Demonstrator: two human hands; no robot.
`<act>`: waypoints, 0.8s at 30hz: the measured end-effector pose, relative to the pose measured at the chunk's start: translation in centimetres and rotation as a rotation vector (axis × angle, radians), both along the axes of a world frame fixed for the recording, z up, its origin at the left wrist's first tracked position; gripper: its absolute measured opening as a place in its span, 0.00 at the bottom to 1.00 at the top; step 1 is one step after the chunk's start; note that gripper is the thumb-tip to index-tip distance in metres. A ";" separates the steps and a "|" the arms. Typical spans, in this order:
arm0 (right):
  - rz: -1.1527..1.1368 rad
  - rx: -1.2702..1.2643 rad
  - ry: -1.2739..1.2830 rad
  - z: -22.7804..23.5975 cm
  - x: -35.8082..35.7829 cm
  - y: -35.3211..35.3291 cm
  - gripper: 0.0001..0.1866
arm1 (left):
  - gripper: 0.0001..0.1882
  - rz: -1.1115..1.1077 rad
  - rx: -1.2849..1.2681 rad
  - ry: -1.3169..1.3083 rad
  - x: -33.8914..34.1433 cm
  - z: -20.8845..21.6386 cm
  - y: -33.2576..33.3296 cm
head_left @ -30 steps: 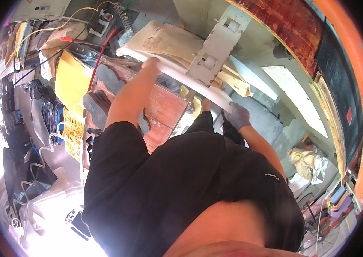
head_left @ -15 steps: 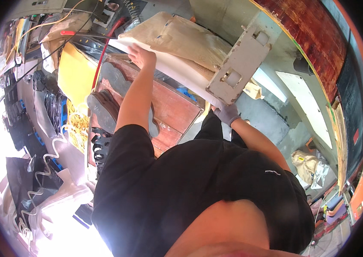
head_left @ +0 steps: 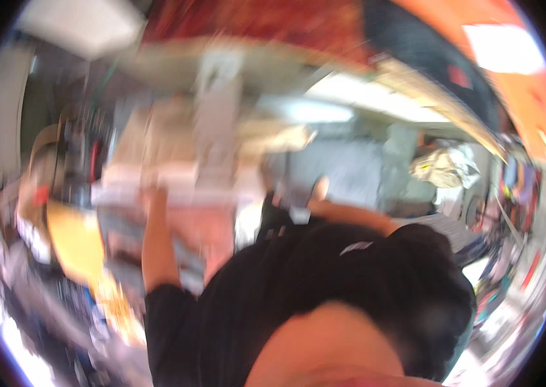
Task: The person places a white sheet onto an orange industrial press, operates the control lever to activate the machine, and then removes the sheet. They repeat this process with another white sheet, handling the material by hand and using the press controls.
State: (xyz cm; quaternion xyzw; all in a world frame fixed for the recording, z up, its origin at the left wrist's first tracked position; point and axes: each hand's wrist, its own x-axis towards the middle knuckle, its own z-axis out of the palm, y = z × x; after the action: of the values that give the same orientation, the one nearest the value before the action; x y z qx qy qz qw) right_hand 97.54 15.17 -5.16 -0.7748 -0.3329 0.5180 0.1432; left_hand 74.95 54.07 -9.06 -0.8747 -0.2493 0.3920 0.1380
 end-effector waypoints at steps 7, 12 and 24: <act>-0.368 -0.005 -0.124 3.3 4.1 -8.1 0.28 | 0.22 0.521 0.004 -0.498 3.8 6.4 -4.6; -0.538 -0.056 -0.060 6.3 4.4 -13.3 0.26 | 0.18 0.272 -0.247 -0.349 5.7 7.7 -11.0; -0.967 0.130 -0.046 -3.6 -1.2 -38.9 0.14 | 0.23 -0.539 -1.103 -0.529 19.1 14.2 -41.9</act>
State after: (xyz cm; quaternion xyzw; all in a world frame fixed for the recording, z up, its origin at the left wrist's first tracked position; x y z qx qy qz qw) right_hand 96.33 -23.74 -8.72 -0.8413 0.0304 0.3531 0.4081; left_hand 94.04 12.15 5.18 -0.9155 0.1894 0.1863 -0.3021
